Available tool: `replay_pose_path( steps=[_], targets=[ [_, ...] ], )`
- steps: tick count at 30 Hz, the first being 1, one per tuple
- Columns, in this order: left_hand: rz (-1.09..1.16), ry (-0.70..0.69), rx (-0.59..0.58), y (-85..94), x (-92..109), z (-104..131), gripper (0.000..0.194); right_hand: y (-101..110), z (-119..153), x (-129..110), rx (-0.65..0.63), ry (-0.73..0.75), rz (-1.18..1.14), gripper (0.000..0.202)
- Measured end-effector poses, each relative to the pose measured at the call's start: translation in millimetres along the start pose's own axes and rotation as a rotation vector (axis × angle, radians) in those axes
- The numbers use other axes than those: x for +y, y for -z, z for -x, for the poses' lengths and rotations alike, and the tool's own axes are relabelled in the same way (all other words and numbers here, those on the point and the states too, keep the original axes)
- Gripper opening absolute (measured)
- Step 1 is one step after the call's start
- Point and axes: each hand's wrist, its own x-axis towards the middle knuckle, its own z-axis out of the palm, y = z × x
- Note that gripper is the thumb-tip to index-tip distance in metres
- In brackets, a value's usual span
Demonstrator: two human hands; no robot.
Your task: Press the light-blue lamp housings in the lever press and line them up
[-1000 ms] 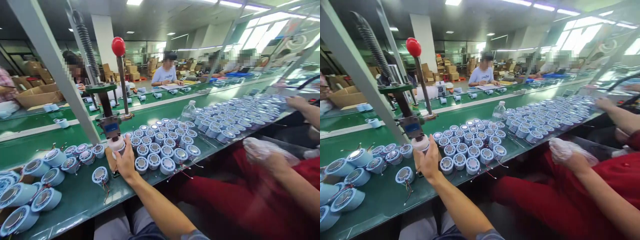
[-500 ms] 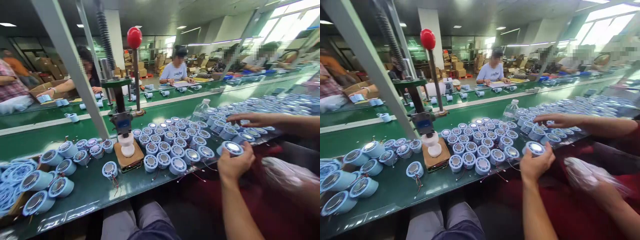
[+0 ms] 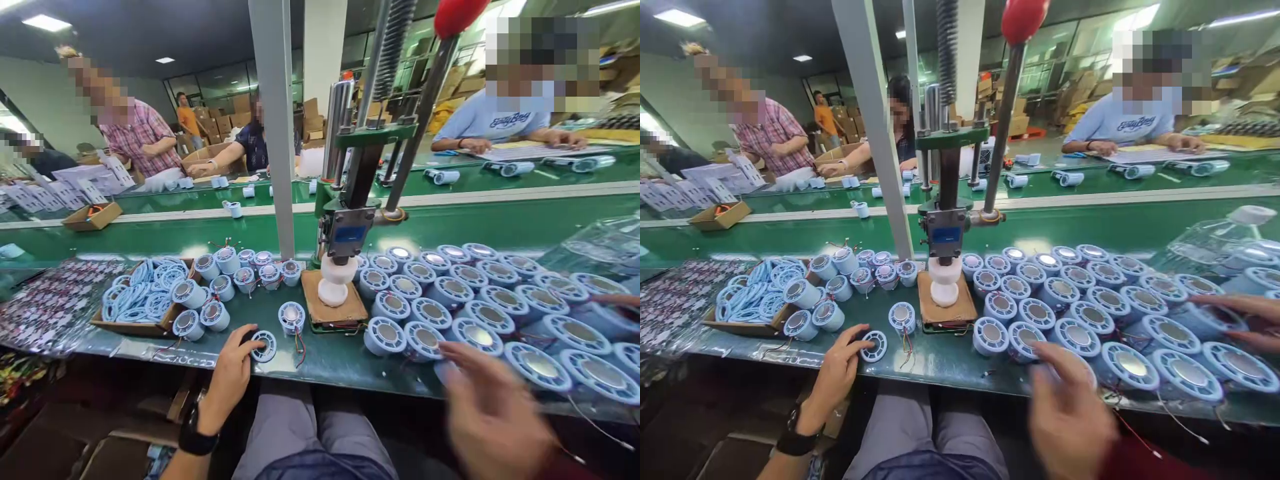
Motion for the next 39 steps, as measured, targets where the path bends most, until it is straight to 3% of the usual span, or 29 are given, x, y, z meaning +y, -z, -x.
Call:
replay_pose_path(
  steps=[2, 4, 6, 8, 10, 14, 17, 19, 22, 28, 35, 39],
  targets=[
    [0.025, 0.061, -0.023, -2.7, -3, 2, 0.052, -57, 17, -47, -0.249, 0.189, -0.126, 0.027],
    [0.056, 0.113, -0.036, -1.4, -4, 4, 0.050, -109, 23, -78, -0.436, 0.285, -0.171, 0.038],
    [0.063, 0.164, -0.050, -1.1, 0, 5, 0.041, -147, 25, -90, -0.555, 0.285, -0.143, 0.045],
    [0.043, 0.207, -0.061, -2.9, 5, 6, 0.043, -166, 26, -88, -0.641, 0.263, -0.132, 0.044],
    [0.040, 0.263, -0.056, -4.8, 10, 5, 0.046, -166, 31, -81, -0.684, 0.248, -0.178, 0.042],
    [0.219, 0.423, 0.013, -2.8, 28, -3, 0.046, -141, 50, -69, -0.634, 0.173, -0.286, 0.051],
    [0.313, 0.335, -0.072, -1.3, 50, -14, 0.062, -132, 61, -67, -0.553, 0.130, -0.286, 0.058],
    [0.279, 0.248, -0.138, -3.2, 64, -23, 0.063, -133, 65, -67, -0.494, 0.135, -0.282, 0.063],
    [0.215, 0.222, -0.170, -8.0, 76, -33, 0.061, -138, 66, -67, -0.435, 0.146, -0.274, 0.068],
    [0.175, 0.233, -0.198, -11.4, 82, -39, 0.064, -137, 64, -68, -0.415, 0.176, -0.290, 0.076],
    [0.284, 0.350, -0.049, -20.2, 84, -30, 0.049, -137, 68, -65, -0.465, 0.063, -0.326, 0.073],
    [0.326, 0.371, -0.035, -23.7, 84, -26, 0.047, -138, 70, -65, -0.477, 0.008, -0.355, 0.073]
  ],
)
